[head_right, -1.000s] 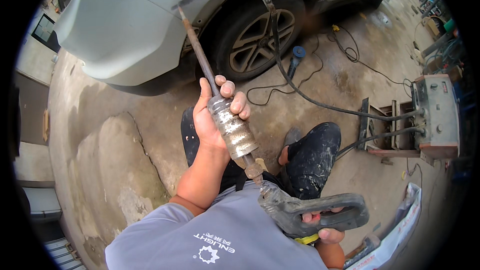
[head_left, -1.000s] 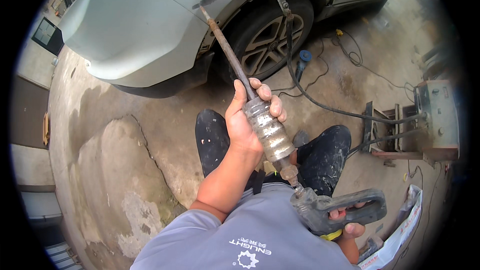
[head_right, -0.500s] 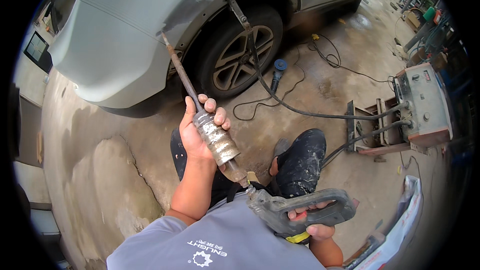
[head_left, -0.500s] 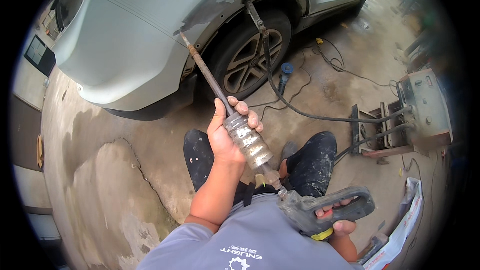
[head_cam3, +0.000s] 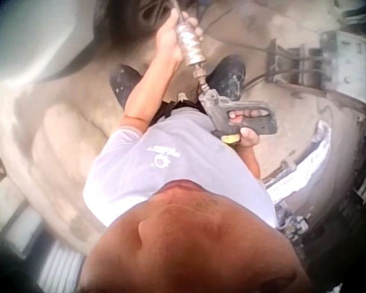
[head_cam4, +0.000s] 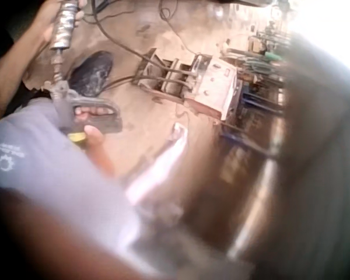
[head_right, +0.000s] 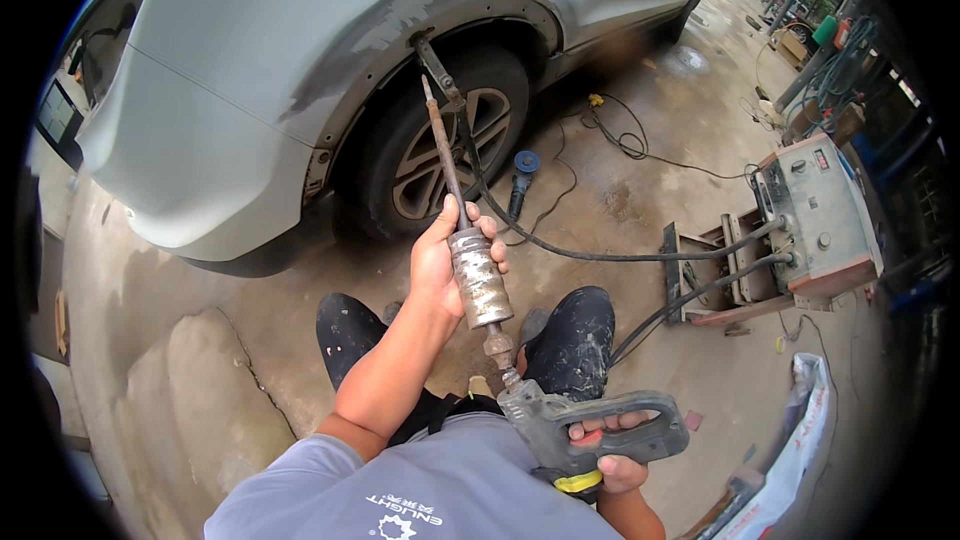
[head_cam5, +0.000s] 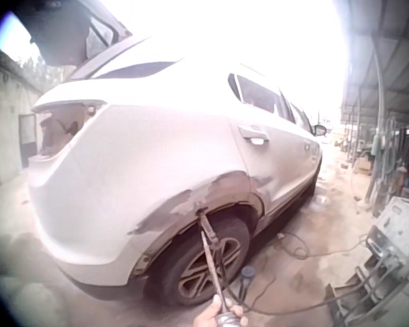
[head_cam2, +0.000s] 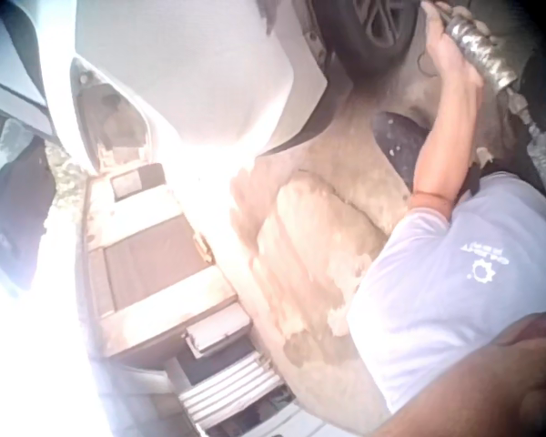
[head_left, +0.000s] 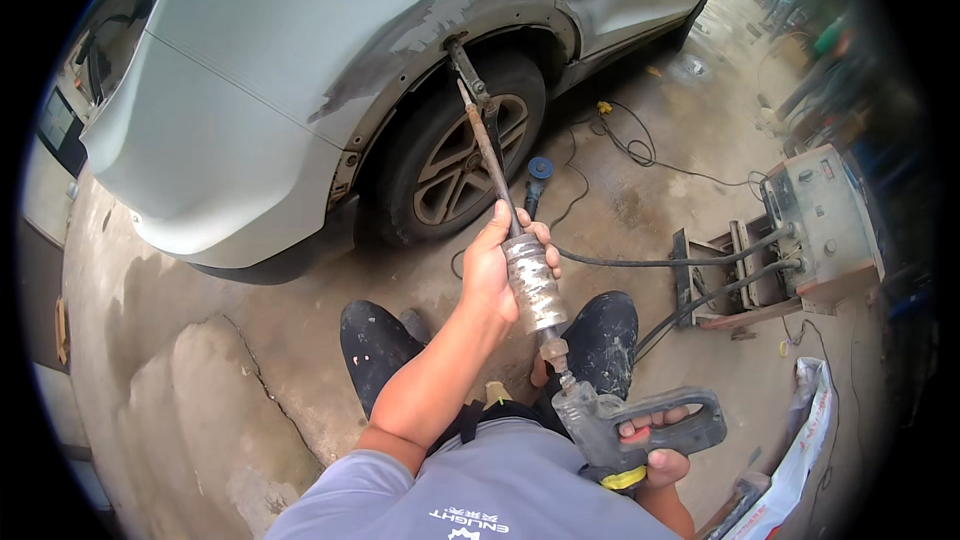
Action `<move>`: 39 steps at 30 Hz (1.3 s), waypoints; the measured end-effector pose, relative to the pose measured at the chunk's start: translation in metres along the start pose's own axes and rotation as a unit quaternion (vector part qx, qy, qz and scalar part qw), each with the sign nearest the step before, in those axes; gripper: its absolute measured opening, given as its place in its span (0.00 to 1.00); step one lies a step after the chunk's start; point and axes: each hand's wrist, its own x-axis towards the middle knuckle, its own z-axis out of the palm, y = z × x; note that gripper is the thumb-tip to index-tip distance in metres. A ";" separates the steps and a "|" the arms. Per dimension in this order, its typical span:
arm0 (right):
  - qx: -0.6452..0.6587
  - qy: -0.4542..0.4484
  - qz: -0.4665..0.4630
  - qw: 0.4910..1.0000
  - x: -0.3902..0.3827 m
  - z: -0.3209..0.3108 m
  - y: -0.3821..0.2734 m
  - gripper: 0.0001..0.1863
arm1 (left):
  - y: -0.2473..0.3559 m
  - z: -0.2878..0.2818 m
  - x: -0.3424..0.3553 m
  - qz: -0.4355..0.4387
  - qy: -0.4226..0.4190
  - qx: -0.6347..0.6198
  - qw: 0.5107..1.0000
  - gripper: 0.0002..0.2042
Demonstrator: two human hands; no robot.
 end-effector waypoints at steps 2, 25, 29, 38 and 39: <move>-0.013 -0.003 0.009 1.000 0.006 0.001 -0.002 0.28 | 0.000 0.010 0.012 -0.011 -0.024 0.032 0.999 0.17; -0.040 -0.021 -0.002 0.999 0.083 -0.018 0.033 0.26 | 0.023 -0.095 0.012 -0.020 -0.005 0.188 0.982 0.16; -0.275 -0.023 0.055 0.960 0.132 -0.059 0.093 0.23 | 0.034 -0.157 -0.008 -0.107 0.058 0.206 0.971 0.16; -0.609 -0.079 0.235 0.753 0.172 -0.105 0.175 0.39 | 0.034 -0.263 -0.026 -0.139 0.293 0.234 0.916 0.16; -0.664 -0.063 0.206 0.716 0.186 -0.100 0.175 0.48 | 0.035 -0.268 -0.025 -0.133 0.304 0.232 0.914 0.16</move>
